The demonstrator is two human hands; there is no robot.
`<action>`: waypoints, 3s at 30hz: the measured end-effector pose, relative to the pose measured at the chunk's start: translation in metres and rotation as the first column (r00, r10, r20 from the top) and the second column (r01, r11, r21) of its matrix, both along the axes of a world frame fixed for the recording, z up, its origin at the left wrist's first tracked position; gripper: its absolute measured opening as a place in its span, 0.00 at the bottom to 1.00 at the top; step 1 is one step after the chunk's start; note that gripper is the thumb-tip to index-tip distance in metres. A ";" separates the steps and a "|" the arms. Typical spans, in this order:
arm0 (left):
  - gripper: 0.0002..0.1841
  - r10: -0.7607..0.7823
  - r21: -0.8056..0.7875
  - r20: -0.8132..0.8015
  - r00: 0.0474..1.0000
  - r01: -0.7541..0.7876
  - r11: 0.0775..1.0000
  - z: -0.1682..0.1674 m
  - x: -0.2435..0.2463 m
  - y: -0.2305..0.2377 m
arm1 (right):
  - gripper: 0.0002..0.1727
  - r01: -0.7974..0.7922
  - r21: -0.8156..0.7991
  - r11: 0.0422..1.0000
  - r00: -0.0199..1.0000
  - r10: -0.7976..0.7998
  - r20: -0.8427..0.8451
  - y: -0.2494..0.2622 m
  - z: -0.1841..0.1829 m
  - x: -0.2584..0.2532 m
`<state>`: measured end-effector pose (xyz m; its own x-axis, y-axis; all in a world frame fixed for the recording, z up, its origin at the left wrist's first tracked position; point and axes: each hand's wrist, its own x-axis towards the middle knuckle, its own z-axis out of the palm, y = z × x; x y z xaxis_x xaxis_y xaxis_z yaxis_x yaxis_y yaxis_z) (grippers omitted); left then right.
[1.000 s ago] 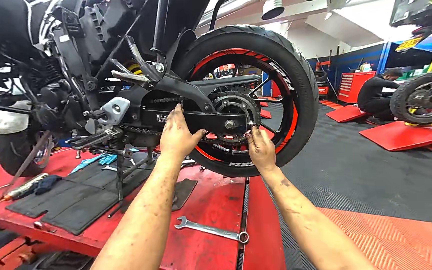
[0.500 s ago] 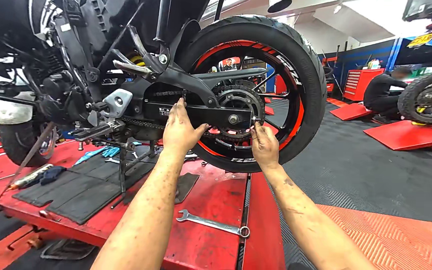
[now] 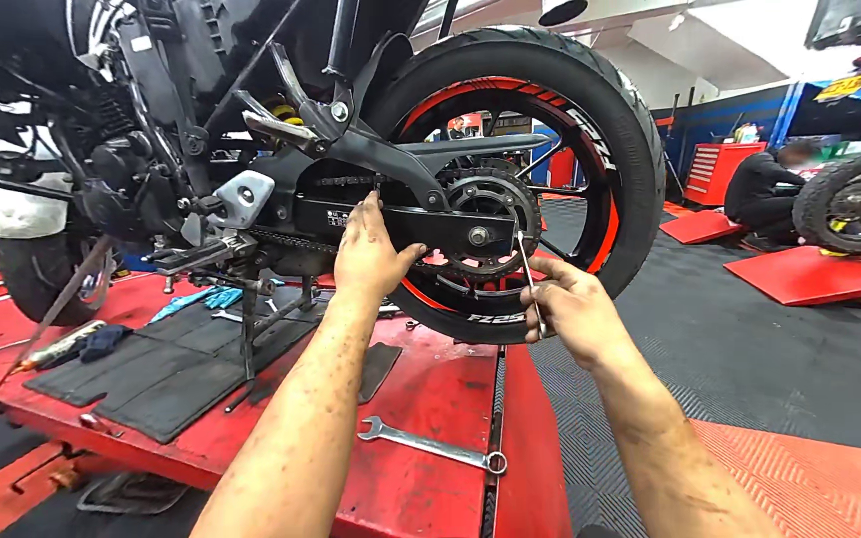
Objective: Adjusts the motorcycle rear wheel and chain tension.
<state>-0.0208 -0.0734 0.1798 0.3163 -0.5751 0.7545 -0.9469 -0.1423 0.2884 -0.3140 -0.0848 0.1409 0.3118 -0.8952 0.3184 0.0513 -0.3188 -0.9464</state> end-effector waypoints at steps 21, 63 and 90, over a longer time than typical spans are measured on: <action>0.48 0.090 -0.198 0.719 0.689 0.080 0.977 -0.005 0.101 -0.043 | 0.19 -0.001 0.025 1.000 0.999 0.001 -0.034 -0.025 -0.014 0.018; 0.70 0.038 -0.101 0.762 0.646 0.061 0.993 -0.013 0.113 -0.033 | 0.21 0.058 -0.114 0.992 0.991 -0.070 -0.110 -0.042 -0.032 0.013; 0.72 -0.013 -0.023 0.680 0.733 0.039 0.999 -0.009 0.097 -0.020 | 0.29 0.217 -0.663 0.716 0.896 -0.415 -0.155 -0.089 -0.081 0.021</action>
